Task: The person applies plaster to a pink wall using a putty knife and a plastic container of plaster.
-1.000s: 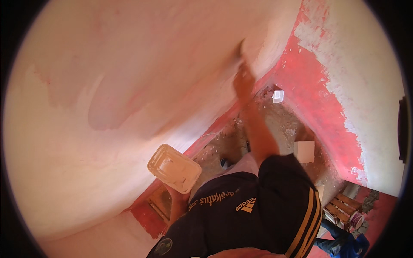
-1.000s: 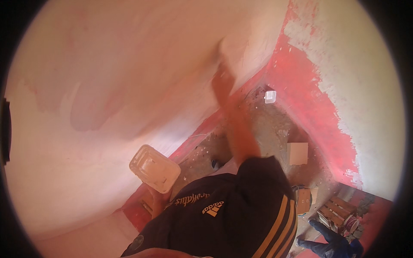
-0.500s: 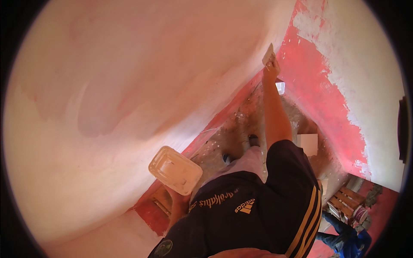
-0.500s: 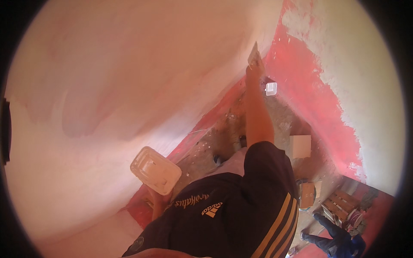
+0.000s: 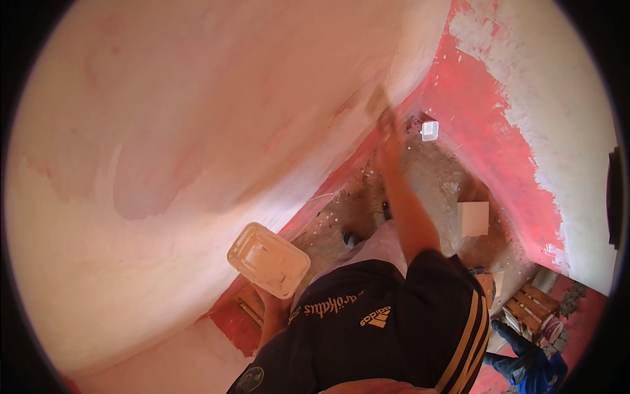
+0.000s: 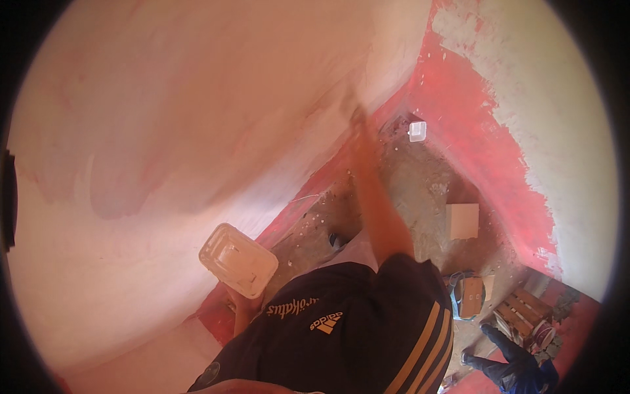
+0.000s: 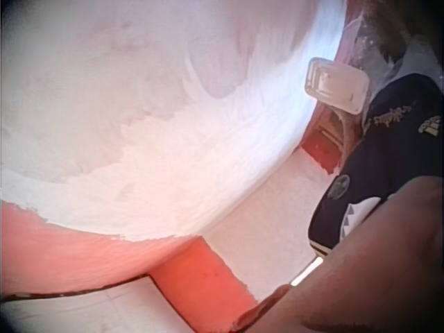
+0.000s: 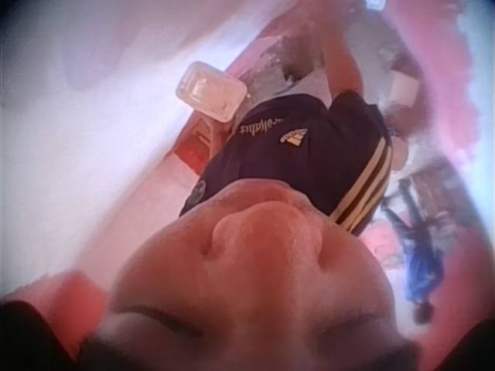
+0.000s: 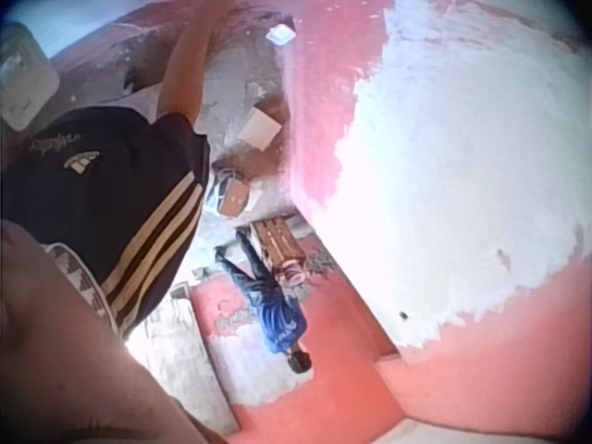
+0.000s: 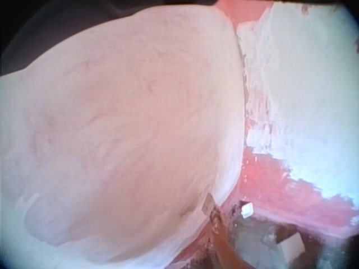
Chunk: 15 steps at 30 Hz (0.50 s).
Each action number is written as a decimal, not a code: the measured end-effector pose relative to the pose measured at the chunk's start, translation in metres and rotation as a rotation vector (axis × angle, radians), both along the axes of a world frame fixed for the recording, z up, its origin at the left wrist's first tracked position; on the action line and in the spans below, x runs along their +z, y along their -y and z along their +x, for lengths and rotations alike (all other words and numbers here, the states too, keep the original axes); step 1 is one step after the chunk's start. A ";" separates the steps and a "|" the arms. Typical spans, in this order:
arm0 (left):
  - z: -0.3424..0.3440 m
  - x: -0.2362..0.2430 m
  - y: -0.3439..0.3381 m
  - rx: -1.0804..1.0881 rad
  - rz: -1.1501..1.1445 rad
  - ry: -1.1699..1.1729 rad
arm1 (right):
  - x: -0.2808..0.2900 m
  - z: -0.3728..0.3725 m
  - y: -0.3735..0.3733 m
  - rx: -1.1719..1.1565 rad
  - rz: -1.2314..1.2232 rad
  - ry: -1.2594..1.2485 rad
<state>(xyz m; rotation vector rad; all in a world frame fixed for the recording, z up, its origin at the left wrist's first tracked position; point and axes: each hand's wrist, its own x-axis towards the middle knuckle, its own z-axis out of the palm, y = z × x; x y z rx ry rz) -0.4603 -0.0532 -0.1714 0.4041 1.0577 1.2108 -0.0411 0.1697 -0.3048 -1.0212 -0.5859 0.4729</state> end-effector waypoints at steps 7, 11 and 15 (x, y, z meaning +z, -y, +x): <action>0.004 0.008 0.007 -0.029 0.027 -0.059 | 0.061 0.070 -0.062 -0.135 -0.112 0.142; -0.010 0.012 0.014 -0.003 0.020 0.032 | 0.067 -0.076 -0.006 0.029 -0.307 0.185; -0.022 0.011 0.009 0.009 -0.028 0.148 | 0.036 -0.124 0.033 0.211 -0.302 -0.060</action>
